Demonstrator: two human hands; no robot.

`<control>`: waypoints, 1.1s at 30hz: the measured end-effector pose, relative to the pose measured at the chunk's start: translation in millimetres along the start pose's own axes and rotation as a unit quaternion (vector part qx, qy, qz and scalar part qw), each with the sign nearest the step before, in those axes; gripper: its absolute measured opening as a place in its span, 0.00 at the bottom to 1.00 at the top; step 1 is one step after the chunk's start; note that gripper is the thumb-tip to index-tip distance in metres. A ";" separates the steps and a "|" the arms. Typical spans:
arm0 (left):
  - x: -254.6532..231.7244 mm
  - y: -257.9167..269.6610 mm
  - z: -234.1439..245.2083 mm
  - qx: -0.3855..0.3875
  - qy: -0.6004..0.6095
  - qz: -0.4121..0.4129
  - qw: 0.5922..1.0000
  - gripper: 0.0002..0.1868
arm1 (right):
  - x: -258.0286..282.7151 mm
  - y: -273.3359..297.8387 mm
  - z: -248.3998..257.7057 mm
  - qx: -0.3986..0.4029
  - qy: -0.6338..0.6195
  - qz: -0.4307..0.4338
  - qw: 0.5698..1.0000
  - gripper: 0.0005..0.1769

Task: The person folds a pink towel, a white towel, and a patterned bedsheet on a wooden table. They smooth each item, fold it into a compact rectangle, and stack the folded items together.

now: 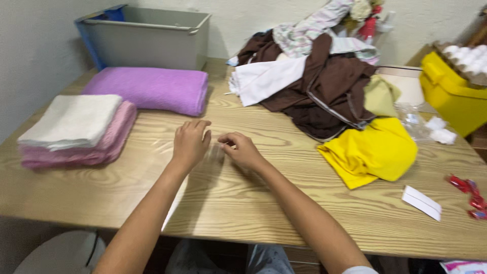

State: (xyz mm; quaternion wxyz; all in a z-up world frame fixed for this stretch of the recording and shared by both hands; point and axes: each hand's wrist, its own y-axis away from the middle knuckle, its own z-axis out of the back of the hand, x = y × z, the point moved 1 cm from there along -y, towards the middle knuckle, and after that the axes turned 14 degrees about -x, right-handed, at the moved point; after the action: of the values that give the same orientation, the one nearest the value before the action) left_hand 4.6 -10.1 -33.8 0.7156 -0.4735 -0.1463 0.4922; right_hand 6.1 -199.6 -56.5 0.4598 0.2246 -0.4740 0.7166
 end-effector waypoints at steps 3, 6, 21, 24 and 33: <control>-26.2 -9.5 -23.0 0.012 0.033 -0.001 0.999 0.13 | -12.1 -0.2 40.3 -0.018 0.021 -0.014 1.000 0.15; -45.6 -21.7 -43.3 0.016 0.049 -0.030 0.998 0.13 | -21.3 -5.2 74.3 -0.007 0.082 -0.046 0.995 0.14; -75.1 -70.4 -158.2 0.042 0.067 -0.037 0.996 0.15 | -77.9 -51.1 159.2 -0.059 0.176 0.047 0.981 0.12; -65.9 -75.6 -188.5 0.051 0.063 -0.020 0.997 0.15 | -90.7 -70.0 164.9 -0.077 0.210 0.147 0.963 0.10; -34.7 -94.2 -276.2 0.001 0.005 0.035 0.999 0.33 | -147.0 -153.9 166.7 -0.179 0.362 0.280 0.871 0.20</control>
State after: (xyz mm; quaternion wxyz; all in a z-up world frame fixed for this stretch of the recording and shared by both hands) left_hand 228.1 -193.1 -88.0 0.6991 -0.4800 -0.1250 0.5150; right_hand 191.3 -393.1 -20.2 0.4118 -0.2793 -0.4374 0.7491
